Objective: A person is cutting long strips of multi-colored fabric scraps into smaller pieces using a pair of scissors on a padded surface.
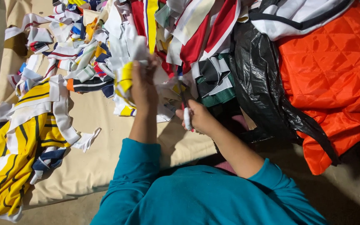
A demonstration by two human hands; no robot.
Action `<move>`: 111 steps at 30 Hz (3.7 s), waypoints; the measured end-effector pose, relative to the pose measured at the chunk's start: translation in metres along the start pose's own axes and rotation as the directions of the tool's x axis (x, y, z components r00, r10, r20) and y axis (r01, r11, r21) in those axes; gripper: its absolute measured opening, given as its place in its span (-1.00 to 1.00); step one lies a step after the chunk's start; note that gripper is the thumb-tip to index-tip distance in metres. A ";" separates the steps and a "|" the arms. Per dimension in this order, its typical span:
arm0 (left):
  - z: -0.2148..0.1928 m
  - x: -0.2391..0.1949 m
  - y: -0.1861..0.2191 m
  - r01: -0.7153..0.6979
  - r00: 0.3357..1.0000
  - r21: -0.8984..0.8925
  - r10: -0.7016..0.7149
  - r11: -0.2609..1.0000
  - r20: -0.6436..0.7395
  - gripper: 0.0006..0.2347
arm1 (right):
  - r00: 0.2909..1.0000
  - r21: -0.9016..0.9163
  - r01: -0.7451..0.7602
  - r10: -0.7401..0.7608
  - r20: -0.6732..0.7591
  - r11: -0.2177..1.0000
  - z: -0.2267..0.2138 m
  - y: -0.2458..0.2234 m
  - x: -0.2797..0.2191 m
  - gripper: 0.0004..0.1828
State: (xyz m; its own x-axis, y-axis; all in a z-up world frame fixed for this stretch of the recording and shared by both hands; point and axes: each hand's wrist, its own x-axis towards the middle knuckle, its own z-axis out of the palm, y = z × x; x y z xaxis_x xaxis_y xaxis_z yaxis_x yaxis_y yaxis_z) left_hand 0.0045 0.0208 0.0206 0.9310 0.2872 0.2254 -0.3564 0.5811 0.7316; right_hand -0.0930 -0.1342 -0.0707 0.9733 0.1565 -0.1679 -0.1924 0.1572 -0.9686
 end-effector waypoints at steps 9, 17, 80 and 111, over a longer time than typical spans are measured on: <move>0.017 0.001 0.091 -0.139 0.990 0.113 0.134 0.984 0.048 -0.76 | 0.977 -0.886 0.211 -0.051 0.209 0.413 0.023 -0.021 -0.015 -0.84; -0.016 -0.002 0.068 0.153 0.988 0.169 -0.157 0.974 0.009 -0.76 | 0.875 -0.875 0.386 0.185 0.447 0.291 0.043 -0.115 -0.029 -0.62; -0.040 -0.006 0.119 -0.110 0.874 0.898 -0.389 0.427 0.292 -0.44 | 0.977 -0.482 0.211 -0.165 0.137 0.850 0.039 -0.019 0.090 -0.85; -0.033 0.008 0.069 0.017 0.965 0.664 -0.186 0.747 0.184 -0.67 | 0.998 0.572 0.056 -0.049 -0.028 0.818 0.055 -0.034 0.077 -0.89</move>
State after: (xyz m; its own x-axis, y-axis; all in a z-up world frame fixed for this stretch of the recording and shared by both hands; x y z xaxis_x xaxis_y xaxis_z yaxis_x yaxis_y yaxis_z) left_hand -0.0151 0.0886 0.0515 0.9793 0.0291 0.2003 -0.1981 -0.0666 0.9779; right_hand -0.0187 -0.0741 -0.0406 0.9847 0.1214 -0.1254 -0.1745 0.6950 -0.6975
